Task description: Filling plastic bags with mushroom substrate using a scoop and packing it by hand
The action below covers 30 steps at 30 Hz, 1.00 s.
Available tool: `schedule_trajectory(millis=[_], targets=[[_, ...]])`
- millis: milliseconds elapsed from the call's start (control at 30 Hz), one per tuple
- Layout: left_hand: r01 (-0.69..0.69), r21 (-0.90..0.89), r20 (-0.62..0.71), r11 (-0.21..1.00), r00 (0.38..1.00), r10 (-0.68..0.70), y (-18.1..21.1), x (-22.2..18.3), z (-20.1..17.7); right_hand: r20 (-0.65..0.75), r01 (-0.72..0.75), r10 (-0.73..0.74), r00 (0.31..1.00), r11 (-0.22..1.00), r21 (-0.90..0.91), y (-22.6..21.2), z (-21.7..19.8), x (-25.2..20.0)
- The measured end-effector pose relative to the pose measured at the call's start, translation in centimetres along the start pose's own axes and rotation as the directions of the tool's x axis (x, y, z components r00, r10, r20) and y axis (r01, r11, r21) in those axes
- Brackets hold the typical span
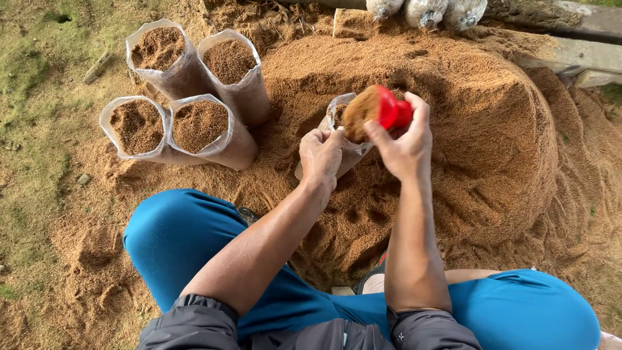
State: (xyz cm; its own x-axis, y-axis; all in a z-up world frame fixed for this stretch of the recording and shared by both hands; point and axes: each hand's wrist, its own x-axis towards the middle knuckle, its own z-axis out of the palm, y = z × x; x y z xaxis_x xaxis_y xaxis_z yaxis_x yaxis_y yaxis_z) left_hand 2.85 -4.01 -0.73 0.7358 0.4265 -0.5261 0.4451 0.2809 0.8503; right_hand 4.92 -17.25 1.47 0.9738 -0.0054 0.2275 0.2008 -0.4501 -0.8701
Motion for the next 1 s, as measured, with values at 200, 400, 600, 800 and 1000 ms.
schedule_trajectory(millis=[200, 400, 600, 800, 1000], targets=[[-0.008, 0.063, -0.052, 0.998, 0.999, 0.011, -0.9, 1.4, 0.1, 0.079, 0.305, -0.296, 0.952, 0.939, -0.160, 0.4, 0.5, -0.1], [0.005, 0.043, -0.071, 0.999, 0.998, -0.002, -3.2, 3.9, -0.1, -0.024, 0.238, -0.238, 0.971, 0.948, 0.212, 3.2, -0.9, 0.2], [-0.055, 0.013, -0.036, 0.998, 0.998, 0.055, -2.7, 3.4, -1.3, -0.182, -0.187, 0.311, 0.933, 0.848, 0.495, 14.0, -1.6, -0.9], [-0.207, -0.028, 0.002, 0.978, 0.978, 0.207, -0.7, 1.7, -2.5, -0.366, -0.607, 0.630, 0.685, 0.771, 0.192, 29.1, 1.0, -4.3], [-0.276, -0.015, 0.021, 0.961, 0.961, 0.276, -0.2, 0.6, -2.7, -0.257, -0.624, 0.583, 0.771, 0.612, -0.485, 14.9, 0.6, -3.0]])
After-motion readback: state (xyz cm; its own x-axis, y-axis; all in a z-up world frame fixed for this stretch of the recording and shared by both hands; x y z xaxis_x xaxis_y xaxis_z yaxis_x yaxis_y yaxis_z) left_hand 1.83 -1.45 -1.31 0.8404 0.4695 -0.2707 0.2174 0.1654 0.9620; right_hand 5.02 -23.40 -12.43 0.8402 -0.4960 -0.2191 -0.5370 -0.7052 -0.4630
